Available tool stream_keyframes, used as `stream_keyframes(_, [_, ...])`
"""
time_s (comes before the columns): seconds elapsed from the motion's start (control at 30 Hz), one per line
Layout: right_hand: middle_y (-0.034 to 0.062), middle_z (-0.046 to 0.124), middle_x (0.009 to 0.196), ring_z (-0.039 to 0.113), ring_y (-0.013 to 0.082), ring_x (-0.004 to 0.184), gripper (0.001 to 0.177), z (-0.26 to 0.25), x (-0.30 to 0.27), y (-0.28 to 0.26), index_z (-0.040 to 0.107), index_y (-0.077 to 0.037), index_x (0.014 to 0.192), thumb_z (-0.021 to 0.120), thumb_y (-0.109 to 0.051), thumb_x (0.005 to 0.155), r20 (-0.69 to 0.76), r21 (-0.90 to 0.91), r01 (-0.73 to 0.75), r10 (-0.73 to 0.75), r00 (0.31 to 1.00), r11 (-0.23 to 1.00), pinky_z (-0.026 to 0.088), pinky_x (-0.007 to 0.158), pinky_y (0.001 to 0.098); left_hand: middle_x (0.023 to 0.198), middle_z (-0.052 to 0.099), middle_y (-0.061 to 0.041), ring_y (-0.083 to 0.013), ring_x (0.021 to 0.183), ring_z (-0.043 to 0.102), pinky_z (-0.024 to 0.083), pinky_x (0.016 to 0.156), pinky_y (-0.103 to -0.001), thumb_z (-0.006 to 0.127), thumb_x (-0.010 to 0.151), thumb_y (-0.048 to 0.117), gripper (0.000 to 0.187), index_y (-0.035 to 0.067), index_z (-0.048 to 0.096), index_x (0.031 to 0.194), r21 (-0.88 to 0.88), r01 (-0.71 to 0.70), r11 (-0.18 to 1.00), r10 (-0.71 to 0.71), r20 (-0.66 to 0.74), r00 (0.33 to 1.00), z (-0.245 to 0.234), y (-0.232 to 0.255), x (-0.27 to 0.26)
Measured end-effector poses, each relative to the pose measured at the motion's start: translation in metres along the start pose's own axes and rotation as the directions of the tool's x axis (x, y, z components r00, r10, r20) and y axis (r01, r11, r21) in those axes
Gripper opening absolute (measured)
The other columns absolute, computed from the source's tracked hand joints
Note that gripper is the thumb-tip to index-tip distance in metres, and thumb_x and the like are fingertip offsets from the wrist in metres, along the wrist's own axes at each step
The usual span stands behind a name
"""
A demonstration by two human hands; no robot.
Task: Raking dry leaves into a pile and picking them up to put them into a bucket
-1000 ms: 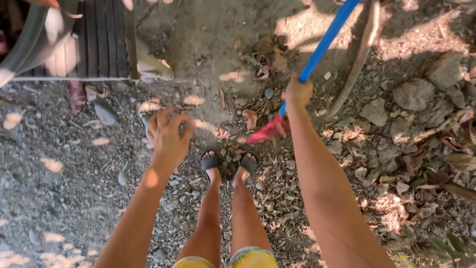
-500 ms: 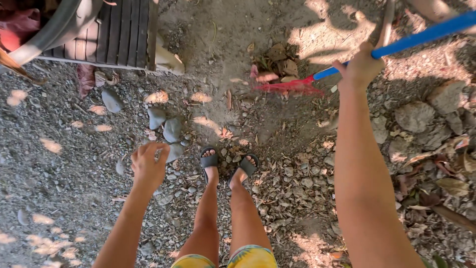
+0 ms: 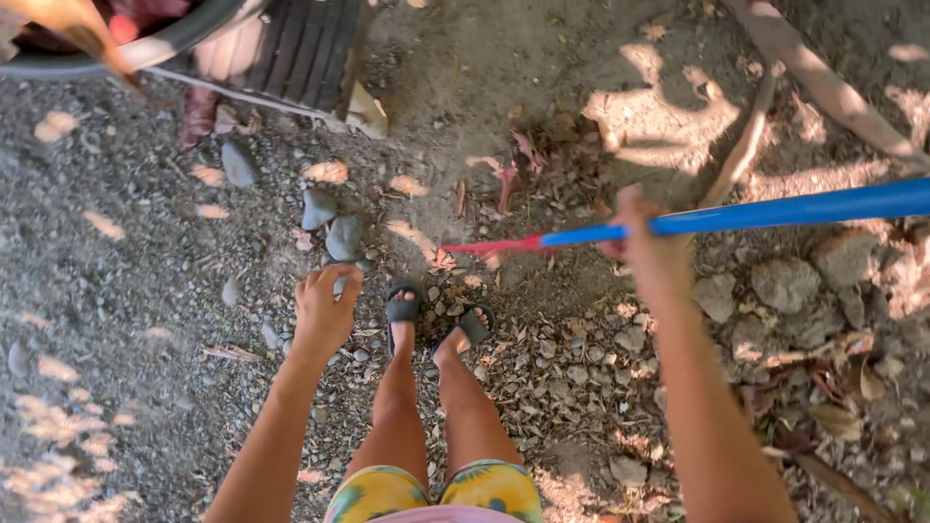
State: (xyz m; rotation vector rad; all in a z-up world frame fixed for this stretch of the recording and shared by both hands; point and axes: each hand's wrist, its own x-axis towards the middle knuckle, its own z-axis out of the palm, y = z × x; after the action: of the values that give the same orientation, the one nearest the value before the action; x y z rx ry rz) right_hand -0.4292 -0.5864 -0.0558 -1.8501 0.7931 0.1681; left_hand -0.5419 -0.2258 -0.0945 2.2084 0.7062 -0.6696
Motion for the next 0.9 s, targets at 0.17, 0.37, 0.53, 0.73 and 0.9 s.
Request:
stream_keyframes(0.17, [0.0213, 0.068, 0.079, 0.071, 0.0329, 0.066, 0.032, 0.096, -0.016, 0.042, 0.067, -0.006, 0.084, 0.087, -0.029, 0.075, 0.235, 0.135, -0.169, 0.134, 0.963, 0.976, 0.064, 0.058, 0.0381, 0.135, 0.047, -0.017, -0.0451, 0.134, 0.032, 0.024, 0.108, -0.064, 0.043, 0.105, 0.043, 0.038, 0.016, 0.06, 0.124, -0.018, 0.109, 0.994, -0.109, 0.0, 0.994, -0.001, -0.046, -0.011])
stream_keyframes(0.37, [0.0222, 0.066, 0.069, 0.07, 0.0323, 0.059, 0.025, 0.177, 0.052, 0.13, 0.068, -0.004, 0.084, 0.079, -0.026, 0.083, 0.279, 0.117, -0.006, -0.027, 0.96, 0.993, 0.065, 0.05, 0.0366, 0.138, 0.047, -0.016, -0.0435, 0.135, 0.033, 0.027, 0.107, -0.063, 0.044, 0.102, 0.052, 0.044, 0.019, 0.061, 0.126, 0.03, 0.204, 0.979, -0.204, 0.028, 0.978, -0.002, -0.062, -0.016])
stream_keyframes(0.53, [0.0293, 0.064, 0.109, 0.064, 0.0453, 0.095, 0.066, 0.086, 0.15, 0.063, 0.053, 0.008, 0.127, 0.079, -0.032, 0.081, 0.636, -0.35, 0.37, -0.071, 0.768, 0.861, 0.059, 0.078, 0.051, 0.136, 0.051, -0.017, -0.0452, 0.134, 0.036, 0.029, 0.107, -0.059, 0.046, 0.102, 0.05, 0.043, 0.017, 0.063, 0.123, 0.015, 0.246, 0.969, -0.246, 0.017, 0.969, -0.003, -0.074, -0.023])
stream_keyframes(0.73, [-0.004, 0.05, 0.108, 0.076, 0.0313, 0.09, 0.072, 0.005, 0.287, 0.082, 0.034, -0.021, 0.115, 0.096, -0.01, 0.08, -0.189, 0.302, 0.082, -0.025, 0.982, 0.95, 0.068, 0.064, 0.0701, 0.131, 0.054, -0.016, -0.0431, 0.129, 0.043, 0.035, 0.105, -0.057, 0.045, 0.102, 0.05, 0.042, 0.017, 0.063, 0.123, -0.028, 0.26, 0.965, -0.26, 0.02, 0.965, 0.004, -0.093, -0.032])
stream_keyframes(0.9, [-0.001, 0.063, 0.109, 0.076, 0.0211, 0.065, 0.033, 0.011, 0.148, -0.006, 0.053, -0.027, 0.118, 0.07, -0.026, 0.09, -0.225, 0.171, 0.07, -0.03, 0.974, 0.983, 0.078, 0.054, 0.0344, 0.13, 0.055, -0.015, -0.0368, 0.127, 0.044, 0.037, 0.103, -0.054, 0.044, 0.1, 0.043, 0.04, 0.014, 0.061, 0.123, -0.064, 0.24, 0.969, -0.24, 0.016, 0.971, 0.001, -0.083, -0.042])
